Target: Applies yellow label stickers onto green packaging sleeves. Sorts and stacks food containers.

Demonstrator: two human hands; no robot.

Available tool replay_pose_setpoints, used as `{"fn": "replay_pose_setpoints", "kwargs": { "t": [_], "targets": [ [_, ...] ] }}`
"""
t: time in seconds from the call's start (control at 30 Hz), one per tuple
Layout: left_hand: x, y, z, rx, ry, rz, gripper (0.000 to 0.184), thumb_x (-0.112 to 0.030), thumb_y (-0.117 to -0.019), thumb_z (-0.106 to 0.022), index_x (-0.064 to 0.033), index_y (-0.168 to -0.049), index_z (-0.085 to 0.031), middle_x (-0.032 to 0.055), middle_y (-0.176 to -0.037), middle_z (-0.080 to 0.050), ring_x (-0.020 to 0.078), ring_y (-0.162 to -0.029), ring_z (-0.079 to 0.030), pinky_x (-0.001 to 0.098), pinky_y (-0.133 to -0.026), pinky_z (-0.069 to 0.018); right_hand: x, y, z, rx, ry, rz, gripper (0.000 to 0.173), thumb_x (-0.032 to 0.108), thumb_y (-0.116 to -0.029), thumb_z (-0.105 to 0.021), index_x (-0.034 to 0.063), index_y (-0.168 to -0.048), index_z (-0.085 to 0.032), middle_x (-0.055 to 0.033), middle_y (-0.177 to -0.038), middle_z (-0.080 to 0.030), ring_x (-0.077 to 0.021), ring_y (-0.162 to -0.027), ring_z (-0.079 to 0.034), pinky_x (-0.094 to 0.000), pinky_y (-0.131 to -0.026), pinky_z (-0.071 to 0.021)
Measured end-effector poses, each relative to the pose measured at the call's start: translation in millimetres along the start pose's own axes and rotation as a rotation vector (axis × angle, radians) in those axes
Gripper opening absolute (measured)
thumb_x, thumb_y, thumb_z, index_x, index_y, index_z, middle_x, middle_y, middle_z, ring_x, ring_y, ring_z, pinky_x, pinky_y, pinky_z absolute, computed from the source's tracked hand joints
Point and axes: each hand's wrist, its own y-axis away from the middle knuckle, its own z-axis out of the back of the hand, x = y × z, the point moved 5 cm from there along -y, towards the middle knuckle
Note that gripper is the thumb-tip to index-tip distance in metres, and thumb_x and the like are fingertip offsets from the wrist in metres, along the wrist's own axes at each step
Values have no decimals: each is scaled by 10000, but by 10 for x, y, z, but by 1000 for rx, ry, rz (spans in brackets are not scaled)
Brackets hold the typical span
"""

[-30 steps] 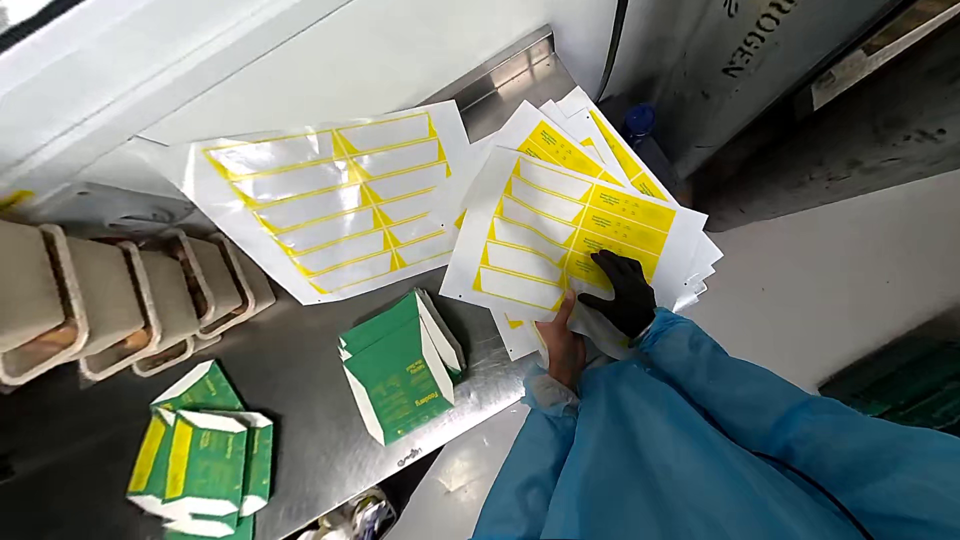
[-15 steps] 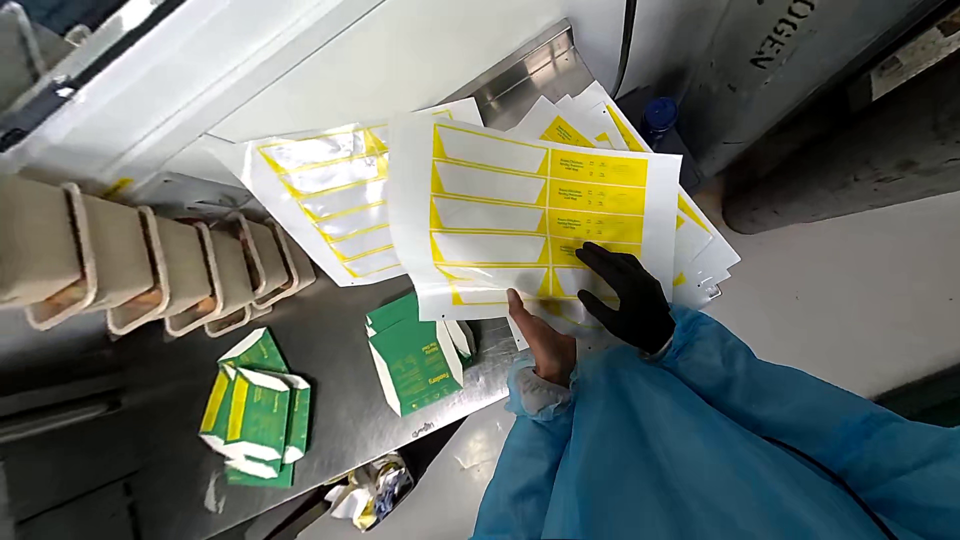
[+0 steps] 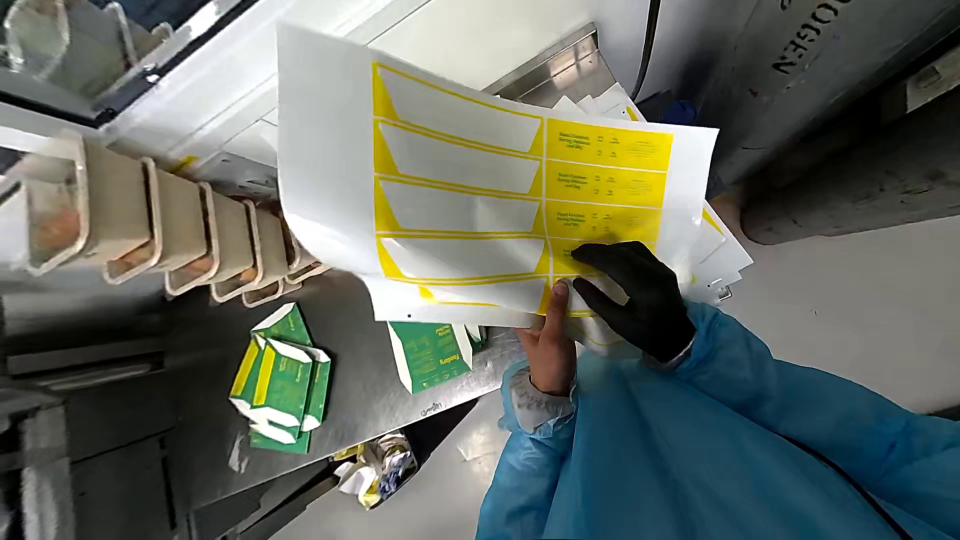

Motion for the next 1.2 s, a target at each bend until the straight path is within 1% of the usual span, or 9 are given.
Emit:
{"fn": "replay_pose_setpoints", "kwargs": {
  "t": [0.2, 0.3, 0.47, 0.6, 0.7, 0.8, 1.03, 1.1, 1.2],
  "targets": [
    [14, -4, -71, 33, 23, 2, 404, -104, -930, -757, -96, -1297, -586, 97, -1126, -719, 212, -1006, -721, 427, -906, -615, -22, 46, 77, 20, -104, -68, 219, 200, -940, -739, 82, -1123, -764, -42, -1110, -752, -149, -1032, -683, -314, -885, -579],
    [23, 1, -114, 31, 39, 12, 439, -113, -926, -764, -90, -1317, -565, 105, -1133, -708, 217, -1016, -714, 437, -913, -611, -10, 82, 87, 18, -76, -24, 178, 182, -960, -711, 73, -1090, -768, -54, -1053, -756, -154, -979, -690, -307, -847, -579],
    [-4, 30, -194, 14, 58, 35, 474, -107, -925, -765, -84, -1340, -538, 123, -1154, -693, 240, -1033, -708, 461, -912, -608, -20, 121, 110, 30, -47, 25, 214, 195, -952, -721, 70, -1119, -771, -61, -1063, -755, -154, -983, -687, -295, -853, -574],
    [-28, 45, -224, -23, 23, 81, 430, -122, -907, -788, -62, -1276, -577, 124, -1090, -713, 223, -963, -725, 444, -855, -628, -38, 136, 132, 51, -95, -11, 195, 186, -959, -711, 71, -1103, -775, -59, -1019, -751, -147, -946, -685, -300, -811, -578],
    [-19, 104, -221, 5, -9, 161, 420, -210, -901, -803, -135, -1276, -630, 88, -1118, -724, 204, -991, -724, 415, -865, -622, -61, 158, 150, 60, -131, -21, 173, 166, -957, -706, 68, -1078, -783, -56, -990, -748, -131, -905, -675, -274, -774, -573],
    [-4, 117, -224, 2, 5, 208, 397, -206, -903, -799, -143, -1264, -643, 82, -1134, -723, 207, -1010, -721, 426, -874, -619, -113, 155, 162, 59, -186, -23, 153, 152, -953, -717, 56, -1047, -790, -53, -968, -752, -110, -879, -681, -250, -760, -578],
    [-46, 130, -265, 42, 15, 158, 424, -219, -919, -785, -154, -1304, -621, 82, -1172, -714, 209, -1045, -713, 425, -895, -613, -110, 82, 247, -3, -146, -106, 118, 178, -888, -785, 110, -982, -805, -3, -894, -756, -65, -821, -675, -219, -715, -563],
    [-52, 129, -254, 40, -3, 146, 419, -210, -911, -793, -142, -1292, -634, 89, -1160, -718, 217, -1035, -716, 430, -889, -615, -91, 51, 269, 23, -99, -91, 107, 195, -890, -777, 125, -963, -810, 4, -891, -760, -73, -830, -680, -231, -732, -567],
    [-54, 70, -279, 15, 18, 99, 417, -135, -898, -800, -62, -1264, -614, 136, -1118, -714, 245, -1007, -718, 464, -887, -616, -36, -18, 302, 50, 34, 20, 122, 209, -926, -724, 134, -952, -817, -10, -888, -773, -132, -847, -694, -297, -760, -559]
  ]
}}
